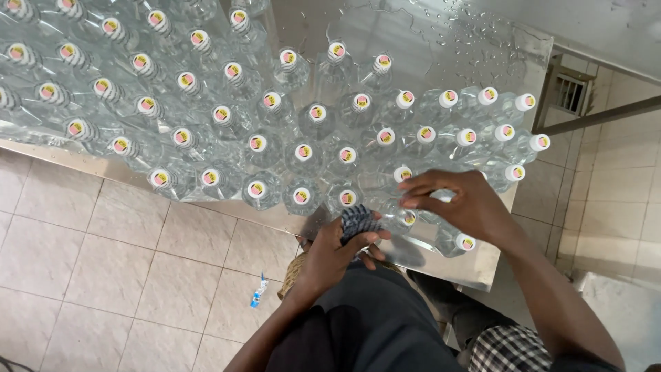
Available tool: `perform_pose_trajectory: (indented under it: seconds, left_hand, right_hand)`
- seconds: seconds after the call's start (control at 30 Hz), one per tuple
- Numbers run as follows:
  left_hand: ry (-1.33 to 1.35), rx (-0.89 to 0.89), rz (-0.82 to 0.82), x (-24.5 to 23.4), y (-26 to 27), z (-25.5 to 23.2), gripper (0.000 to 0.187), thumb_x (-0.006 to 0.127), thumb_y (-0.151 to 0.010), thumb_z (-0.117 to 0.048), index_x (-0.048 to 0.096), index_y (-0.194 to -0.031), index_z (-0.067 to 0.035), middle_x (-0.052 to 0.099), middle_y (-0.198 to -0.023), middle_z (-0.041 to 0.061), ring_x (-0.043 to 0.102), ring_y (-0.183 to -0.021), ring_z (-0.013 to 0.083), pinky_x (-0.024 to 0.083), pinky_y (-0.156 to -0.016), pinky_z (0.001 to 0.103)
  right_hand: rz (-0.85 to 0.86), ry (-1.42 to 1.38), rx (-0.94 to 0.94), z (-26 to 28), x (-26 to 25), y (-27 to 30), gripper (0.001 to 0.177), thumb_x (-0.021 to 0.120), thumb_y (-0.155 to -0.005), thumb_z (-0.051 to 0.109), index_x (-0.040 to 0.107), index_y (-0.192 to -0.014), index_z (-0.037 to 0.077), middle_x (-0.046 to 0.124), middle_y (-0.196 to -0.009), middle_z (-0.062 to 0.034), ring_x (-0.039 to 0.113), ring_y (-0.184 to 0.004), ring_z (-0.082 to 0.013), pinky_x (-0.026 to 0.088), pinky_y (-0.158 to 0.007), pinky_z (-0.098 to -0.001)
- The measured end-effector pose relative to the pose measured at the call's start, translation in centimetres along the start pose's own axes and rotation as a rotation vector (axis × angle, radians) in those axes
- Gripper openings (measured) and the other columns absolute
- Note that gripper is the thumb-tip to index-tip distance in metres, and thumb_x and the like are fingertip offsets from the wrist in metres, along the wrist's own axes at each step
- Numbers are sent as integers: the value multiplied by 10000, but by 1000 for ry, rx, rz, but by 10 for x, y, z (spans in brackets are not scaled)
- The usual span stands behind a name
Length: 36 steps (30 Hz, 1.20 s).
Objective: Applying small circular stickers to the caps of water bottles
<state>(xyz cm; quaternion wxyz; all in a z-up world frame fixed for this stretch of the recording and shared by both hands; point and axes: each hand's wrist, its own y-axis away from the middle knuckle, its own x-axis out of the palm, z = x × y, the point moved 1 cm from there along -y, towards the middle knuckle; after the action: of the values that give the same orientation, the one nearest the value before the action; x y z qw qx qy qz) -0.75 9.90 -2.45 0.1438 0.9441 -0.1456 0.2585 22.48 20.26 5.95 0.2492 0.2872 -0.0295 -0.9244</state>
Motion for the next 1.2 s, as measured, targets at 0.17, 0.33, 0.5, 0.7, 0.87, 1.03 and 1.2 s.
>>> perform_pose_trajectory:
  seconds: [0.17,0.33,0.5,0.7,0.87,1.03,1.2]
  left_hand:
    - [93,4,-46,-18,3,15,425,591,-1127,-97,535,-1493,112,750,-1225,328,816,-944,341,753,-727,414]
    - [96,12,-83,-25,6,13,408,547,-1134,-88,533,-1493,106,746,-1241,315,807,-984,342,753,-768,429]
    - [118,52,-86,-28,9,15,377,552,-1128,-69,556,-1472,86,751,-1204,320,808,-961,342,752,-756,438]
    - [130,62,-116,-31,13,24,369,557,-1125,-71,568,-1463,77,754,-1194,317,809,-955,340,749,-747,444]
    - [115,45,-110,-32,14,25,376,550,-1134,-95,553,-1477,60,743,-1220,305,800,-979,332,746,-759,435]
    - [95,36,-89,-25,18,9,378,526,-1148,-110,533,-1490,51,727,-1249,304,783,-1022,317,739,-794,424]
    - [231,-199,-173,-7,23,-17,506,618,-1045,-142,522,-1536,-67,739,-1357,169,756,-1173,333,628,-1018,439]
  right_hand:
    - [-73,130,-28,-26,0,-28,303,758,-1030,156,813,-1325,194,871,-1017,-112,831,-1014,-316,590,-983,-478]
    - [-127,270,-180,-48,11,-41,264,720,-1077,113,830,-1305,187,860,-1042,-105,812,-990,-370,601,-960,-492]
    - [-59,248,-129,-57,14,-39,277,677,-1091,131,799,-1333,184,839,-1083,-161,805,-1035,-378,609,-971,-527]
    - [-9,138,-98,-36,-2,-26,290,766,-1015,118,794,-1304,129,830,-1196,-174,787,-1113,-417,598,-1010,-555]
    - [24,249,-129,-47,1,-22,216,824,-969,168,790,-1173,105,813,-1235,-164,776,-1144,-408,592,-1010,-568]
    - [57,434,-147,-50,5,-25,153,783,-1006,237,735,-1118,144,801,-1277,-81,769,-1179,-360,606,-997,-533]
    - [272,524,184,-54,3,-28,398,515,-1086,445,577,-1440,274,659,-1510,-29,770,-760,-280,559,-813,-480]
